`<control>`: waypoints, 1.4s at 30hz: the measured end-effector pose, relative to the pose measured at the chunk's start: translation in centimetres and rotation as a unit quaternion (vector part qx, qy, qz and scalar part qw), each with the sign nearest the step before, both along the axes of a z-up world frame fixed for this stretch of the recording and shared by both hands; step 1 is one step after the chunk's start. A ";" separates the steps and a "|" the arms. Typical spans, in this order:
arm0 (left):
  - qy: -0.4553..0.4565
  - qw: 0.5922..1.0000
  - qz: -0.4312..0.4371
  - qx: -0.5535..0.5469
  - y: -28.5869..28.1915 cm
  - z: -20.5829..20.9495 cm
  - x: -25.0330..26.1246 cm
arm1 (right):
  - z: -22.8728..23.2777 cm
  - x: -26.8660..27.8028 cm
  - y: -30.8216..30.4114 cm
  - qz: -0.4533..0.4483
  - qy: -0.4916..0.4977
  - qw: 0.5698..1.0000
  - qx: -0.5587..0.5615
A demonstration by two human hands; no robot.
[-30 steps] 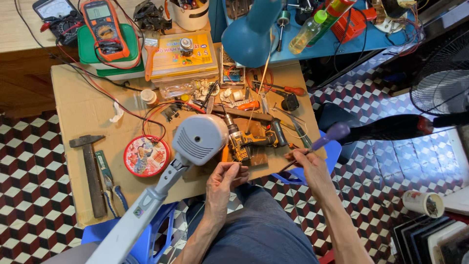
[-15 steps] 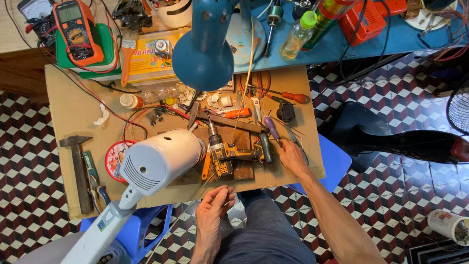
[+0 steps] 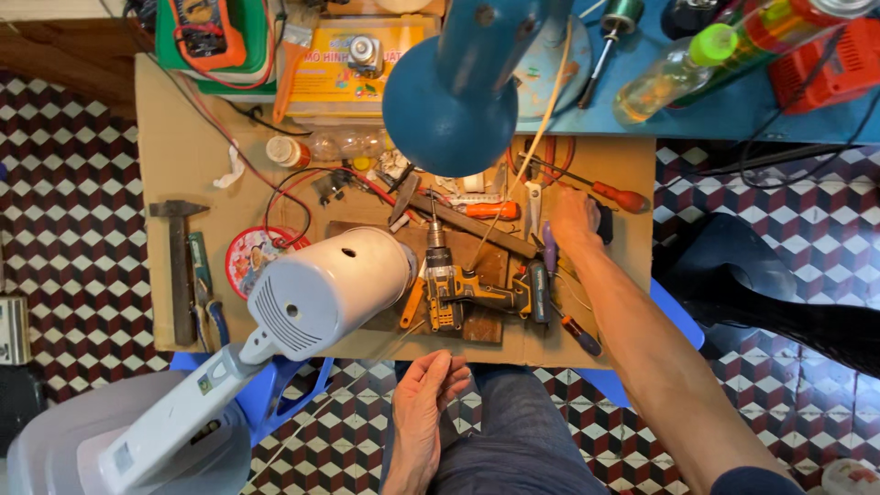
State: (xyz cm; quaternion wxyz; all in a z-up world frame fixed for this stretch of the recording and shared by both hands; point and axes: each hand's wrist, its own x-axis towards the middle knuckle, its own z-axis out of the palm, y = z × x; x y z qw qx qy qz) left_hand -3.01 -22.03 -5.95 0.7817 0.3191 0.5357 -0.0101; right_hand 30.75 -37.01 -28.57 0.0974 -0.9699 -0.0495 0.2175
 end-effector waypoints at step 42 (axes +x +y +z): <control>-0.102 0.884 0.039 0.454 26.3 9.6 0.0 | 27.3 -13.8 5.4 -0.212 0.216 0.658 0.690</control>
